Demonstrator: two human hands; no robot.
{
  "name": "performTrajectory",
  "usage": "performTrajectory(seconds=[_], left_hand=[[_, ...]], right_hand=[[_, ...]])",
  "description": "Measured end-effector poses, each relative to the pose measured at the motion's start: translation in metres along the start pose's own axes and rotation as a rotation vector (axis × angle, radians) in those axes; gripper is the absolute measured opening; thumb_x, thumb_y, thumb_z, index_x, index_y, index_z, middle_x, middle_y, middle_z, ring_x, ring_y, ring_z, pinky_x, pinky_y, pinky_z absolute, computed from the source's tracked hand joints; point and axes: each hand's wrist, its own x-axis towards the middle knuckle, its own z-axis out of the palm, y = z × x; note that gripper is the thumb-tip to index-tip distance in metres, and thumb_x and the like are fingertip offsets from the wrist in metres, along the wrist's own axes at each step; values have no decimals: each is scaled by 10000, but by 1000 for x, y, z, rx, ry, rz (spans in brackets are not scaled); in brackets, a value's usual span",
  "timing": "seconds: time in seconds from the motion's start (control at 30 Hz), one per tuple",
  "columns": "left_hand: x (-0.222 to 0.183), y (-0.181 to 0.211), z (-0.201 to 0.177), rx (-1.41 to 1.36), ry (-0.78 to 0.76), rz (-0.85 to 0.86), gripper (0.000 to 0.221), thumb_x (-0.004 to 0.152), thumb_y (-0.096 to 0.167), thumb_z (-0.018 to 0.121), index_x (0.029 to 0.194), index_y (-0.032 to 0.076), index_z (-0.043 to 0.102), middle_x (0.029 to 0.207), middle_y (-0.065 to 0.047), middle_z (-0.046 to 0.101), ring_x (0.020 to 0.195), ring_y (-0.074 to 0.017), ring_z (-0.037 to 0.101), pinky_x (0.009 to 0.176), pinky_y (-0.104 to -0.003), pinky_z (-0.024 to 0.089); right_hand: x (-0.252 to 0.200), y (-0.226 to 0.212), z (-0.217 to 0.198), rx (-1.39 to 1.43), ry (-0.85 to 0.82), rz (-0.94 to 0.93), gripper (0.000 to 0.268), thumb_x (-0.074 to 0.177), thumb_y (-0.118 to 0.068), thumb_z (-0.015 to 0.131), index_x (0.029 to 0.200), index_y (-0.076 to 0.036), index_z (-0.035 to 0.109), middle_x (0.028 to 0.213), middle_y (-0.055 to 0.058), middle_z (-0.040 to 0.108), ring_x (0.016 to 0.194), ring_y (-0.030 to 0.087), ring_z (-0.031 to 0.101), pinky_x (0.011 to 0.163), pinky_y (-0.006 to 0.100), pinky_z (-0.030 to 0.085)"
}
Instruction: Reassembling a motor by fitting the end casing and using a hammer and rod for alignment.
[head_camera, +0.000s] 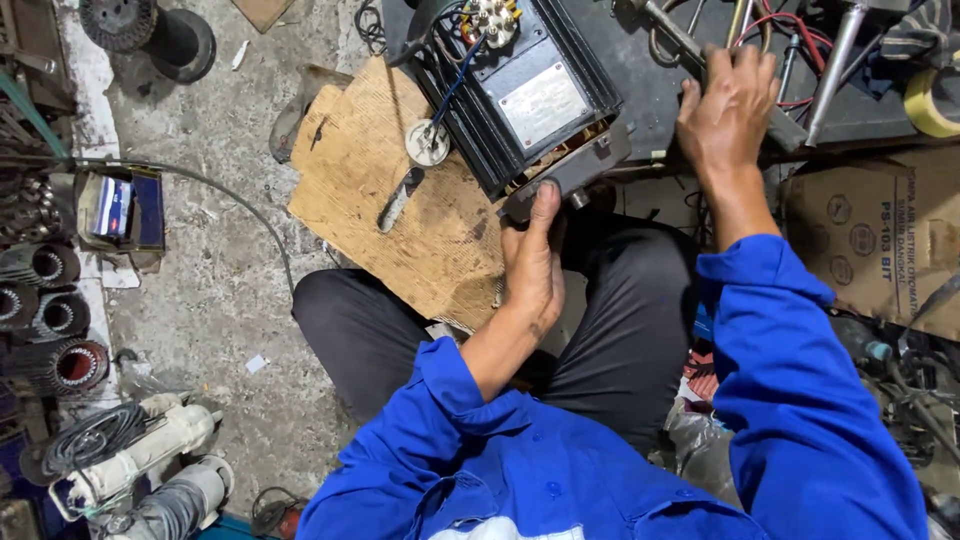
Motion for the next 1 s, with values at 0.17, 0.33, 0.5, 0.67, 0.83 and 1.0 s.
performTrajectory(seconds=[0.17, 0.33, 0.5, 0.67, 0.83, 1.0], left_hand=[[0, 3, 3, 17, 1, 7, 589, 747, 466, 833, 862, -100, 715, 1212, -293, 690, 1368, -372, 559, 1270, -511, 236], [-1, 9, 9, 111, 55, -34, 775, 687, 517, 800, 1075, -142, 676, 1420, -306, 596, 1457, -359, 480, 1267, -495, 232], [0, 5, 6, 80, 36, -5, 629, 734, 482, 813, 963, -93, 704, 1282, -259, 642, 1363, -335, 528, 1257, -495, 245], [1, 6, 11, 53, 37, -23, 724, 704, 486, 809, 1183, -26, 627, 1263, -162, 621, 1292, -279, 548, 1227, -432, 317], [15, -12, 3, -42, 199, 58, 671, 742, 390, 918, 1166, -25, 607, 1064, -180, 628, 1072, -332, 631, 1040, -548, 500], [5, -6, 7, -31, 205, 54, 668, 737, 389, 914, 1128, -61, 611, 1044, -208, 631, 1038, -356, 641, 1000, -560, 520]], right_hand=[[13, 26, 28, -76, -32, -24, 224, 908, -65, 822, 1118, 3, 785, 945, 196, 717, 916, 322, 633, 784, 467, 557], [18, 30, 18, -59, -3, -189, 91, 1002, -30, 722, 959, 43, 687, 898, 191, 626, 851, 256, 511, 630, 353, 513], [0, 14, -41, 76, 155, -95, 159, 947, 41, 667, 1104, 61, 660, 1007, 207, 599, 948, 323, 544, 814, 432, 525], [-73, -54, -75, 639, 286, 234, 272, 1182, -118, 442, 1249, 102, 588, 857, 135, 611, 684, 222, 533, 597, 364, 444], [-166, -152, -58, 1366, 359, 722, 412, 1104, -466, 385, 1180, -72, 479, 628, -14, 408, 463, 67, 454, 397, 199, 375], [-197, -187, -44, 1459, 231, 970, 355, 1120, -353, 317, 1139, -42, 487, 638, -38, 346, 464, 62, 398, 375, 194, 337]])
